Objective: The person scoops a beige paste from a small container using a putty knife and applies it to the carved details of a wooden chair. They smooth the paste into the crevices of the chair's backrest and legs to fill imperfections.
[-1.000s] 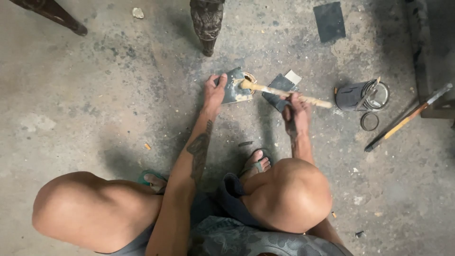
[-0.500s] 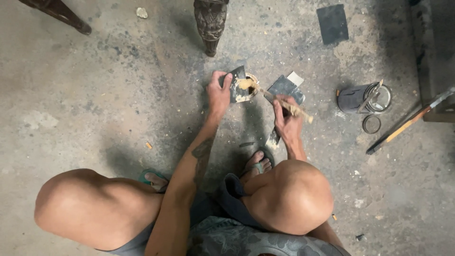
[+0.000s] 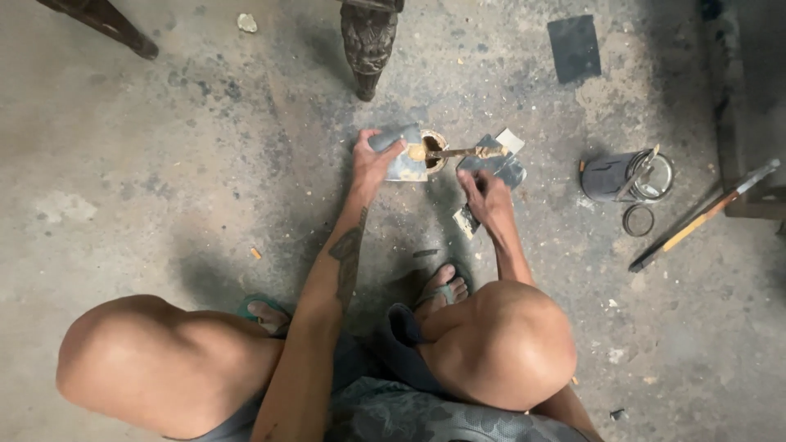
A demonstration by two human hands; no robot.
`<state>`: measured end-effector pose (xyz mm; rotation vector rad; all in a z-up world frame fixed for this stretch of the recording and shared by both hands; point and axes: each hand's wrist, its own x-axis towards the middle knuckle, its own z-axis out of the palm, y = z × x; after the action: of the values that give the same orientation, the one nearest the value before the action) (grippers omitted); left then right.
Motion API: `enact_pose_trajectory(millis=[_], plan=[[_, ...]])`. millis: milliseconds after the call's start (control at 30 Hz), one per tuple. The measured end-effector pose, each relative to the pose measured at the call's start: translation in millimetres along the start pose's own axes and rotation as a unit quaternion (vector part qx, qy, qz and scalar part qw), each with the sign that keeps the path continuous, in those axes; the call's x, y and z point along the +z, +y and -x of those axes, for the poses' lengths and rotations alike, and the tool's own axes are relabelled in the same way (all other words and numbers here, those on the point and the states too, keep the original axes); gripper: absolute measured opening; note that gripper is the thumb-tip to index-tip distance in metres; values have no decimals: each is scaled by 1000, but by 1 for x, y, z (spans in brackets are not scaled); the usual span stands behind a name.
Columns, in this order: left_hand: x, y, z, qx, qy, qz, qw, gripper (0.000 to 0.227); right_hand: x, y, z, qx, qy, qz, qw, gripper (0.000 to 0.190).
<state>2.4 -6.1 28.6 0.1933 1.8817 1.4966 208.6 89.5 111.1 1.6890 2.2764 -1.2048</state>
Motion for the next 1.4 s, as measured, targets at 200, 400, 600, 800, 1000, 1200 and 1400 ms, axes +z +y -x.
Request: enact_pose_trajectory(millis=[200,400,600,800,1000,1200,1400], plan=[[2,-7,-8,23,23,19,999,47,-1,7,29,11,-51,-243,969,39],[-6,0,-2,-6,-8,31,999,63,9,17,18,-73,-4,-358,931,45],[-23,22,0,-22,2,30,999,62,20,43,-12,-141,76,-173,972,28],[-27,29,-7,-44,-13,75,996,67,15,20,-3,-171,67,-149,972,29],[-37,135,81,-92,-32,173,980,86,16,17,-18,-182,103,-209,955,26],[-28,62,19,-80,-90,372,920,50,9,-9,-5,-218,25,-362,906,28],[-66,146,59,-140,-24,439,887,70,-36,-71,28,-256,104,-224,934,22]])
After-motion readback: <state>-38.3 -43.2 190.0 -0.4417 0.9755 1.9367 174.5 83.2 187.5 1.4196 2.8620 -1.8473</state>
